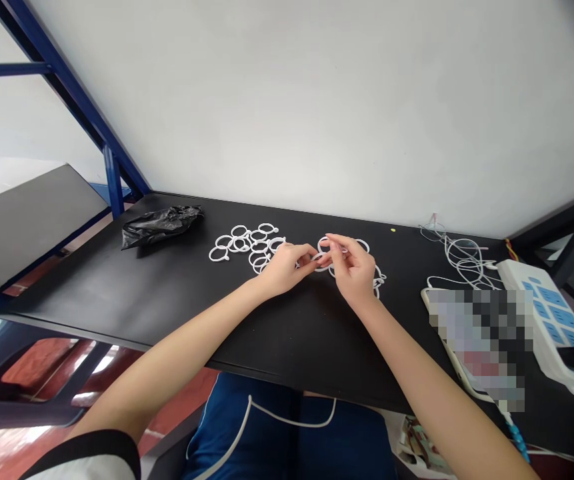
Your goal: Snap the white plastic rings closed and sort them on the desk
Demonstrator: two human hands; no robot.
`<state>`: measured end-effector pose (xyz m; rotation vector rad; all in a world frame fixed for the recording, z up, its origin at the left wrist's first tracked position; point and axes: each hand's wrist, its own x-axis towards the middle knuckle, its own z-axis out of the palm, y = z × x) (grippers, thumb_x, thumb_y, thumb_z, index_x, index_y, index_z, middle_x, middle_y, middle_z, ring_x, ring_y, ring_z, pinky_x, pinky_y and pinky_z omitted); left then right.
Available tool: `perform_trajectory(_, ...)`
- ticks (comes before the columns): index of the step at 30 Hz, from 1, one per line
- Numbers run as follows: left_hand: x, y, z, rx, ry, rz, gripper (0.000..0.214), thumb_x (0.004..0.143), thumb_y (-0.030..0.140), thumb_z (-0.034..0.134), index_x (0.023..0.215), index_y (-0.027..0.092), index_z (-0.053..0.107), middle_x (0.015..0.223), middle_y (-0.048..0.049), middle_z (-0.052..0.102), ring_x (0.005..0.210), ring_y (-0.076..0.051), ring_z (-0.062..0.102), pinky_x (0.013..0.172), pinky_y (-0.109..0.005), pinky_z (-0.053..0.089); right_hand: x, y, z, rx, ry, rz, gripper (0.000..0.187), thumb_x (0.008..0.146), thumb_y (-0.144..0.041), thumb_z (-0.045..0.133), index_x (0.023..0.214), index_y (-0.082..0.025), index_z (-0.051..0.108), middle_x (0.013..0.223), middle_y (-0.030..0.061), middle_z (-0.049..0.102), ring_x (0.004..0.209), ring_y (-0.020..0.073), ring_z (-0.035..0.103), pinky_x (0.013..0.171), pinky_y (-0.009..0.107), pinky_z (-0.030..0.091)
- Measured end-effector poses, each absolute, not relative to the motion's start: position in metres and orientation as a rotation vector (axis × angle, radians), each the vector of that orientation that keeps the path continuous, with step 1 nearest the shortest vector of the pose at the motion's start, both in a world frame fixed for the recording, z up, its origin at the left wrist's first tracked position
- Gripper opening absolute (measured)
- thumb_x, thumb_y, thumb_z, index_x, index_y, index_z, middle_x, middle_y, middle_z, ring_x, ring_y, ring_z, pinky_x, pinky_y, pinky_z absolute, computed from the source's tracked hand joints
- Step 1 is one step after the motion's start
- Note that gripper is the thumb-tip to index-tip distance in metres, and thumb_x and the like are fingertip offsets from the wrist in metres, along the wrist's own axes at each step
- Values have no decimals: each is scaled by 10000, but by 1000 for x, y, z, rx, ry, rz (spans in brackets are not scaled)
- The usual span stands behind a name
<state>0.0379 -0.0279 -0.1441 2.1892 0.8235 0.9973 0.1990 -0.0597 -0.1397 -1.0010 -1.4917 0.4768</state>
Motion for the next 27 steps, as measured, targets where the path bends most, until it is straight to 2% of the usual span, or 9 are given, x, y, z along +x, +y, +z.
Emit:
perform_trajectory(3, 37, -27, -144, 2225, 807, 994, 153, 905, 247, 532, 793, 168, 600, 640, 28, 624, 585, -94, 564, 672, -239, 447, 199, -60, -141, -1025, -1496, 455, 240, 946, -381, 513, 1056, -224, 657, 960, 48, 712, 630, 129, 683, 596, 286, 613)
perform_trajectory(6, 36, -27, -142, 2233, 870, 1034, 229, 921, 333, 552, 764, 172, 596, 632, 33, 624, 581, -95, 552, 711, -256, 452, 203, -56, -143, -1099, -1410, 362, 242, 950, -374, 506, 1053, -213, 654, 946, 47, 710, 610, 118, 664, 600, 277, 597)
perform_trajectory(9, 37, -28, -141, 2261, 903, 1082, 237, 911, 373, 583, 775, 182, 618, 674, 27, 655, 639, -113, 584, 803, -290, 458, 209, -50, -144, -1147, -1265, 271, 256, 960, -365, 479, 1091, -200, 625, 951, 55, 706, 609, 114, 655, 623, 282, 589)
perform_trajectory(13, 39, -33, -142, 2301, 859, 1028, 163, 872, 353, 647, 906, 195, 659, 811, 7, 725, 763, -143, 653, 1002, -368, 404, 214, -44, -144, -1119, -1152, 207, 260, 952, -327, 482, 1153, -192, 576, 1055, 93, 680, 738, 142, 679, 744, 335, 598)
perform_trajectory(18, 41, -38, -146, 2473, 768, 719, 286, 886, 363, 618, 1133, 221, 642, 1085, -52, 711, 1071, -202, 629, 1146, -468, 264, 214, -44, -147, -1101, -1248, 207, 440, 893, -223, 512, 1330, -230, 465, 1299, 149, 573, 996, 212, 685, 892, 417, 571)
perform_trajectory(21, 41, -41, -147, 2531, 740, 620, 333, 883, 360, 616, 1185, 220, 625, 1158, -75, 676, 1147, -226, 590, 1154, -495, 246, 211, -45, -149, -1093, -1301, 248, 475, 901, -214, 499, 1372, -232, 440, 1326, 156, 560, 1004, 218, 694, 897, 426, 576)
perform_trajectory(27, 41, -39, -145, 2456, 737, 683, 306, 878, 369, 626, 1149, 228, 632, 1148, -73, 670, 1129, -240, 582, 1064, -435, 374, 207, -48, -149, -1046, -1340, 309, 422, 948, -298, 497, 1367, -251, 493, 1314, 126, 604, 1026, 228, 705, 828, 393, 620)
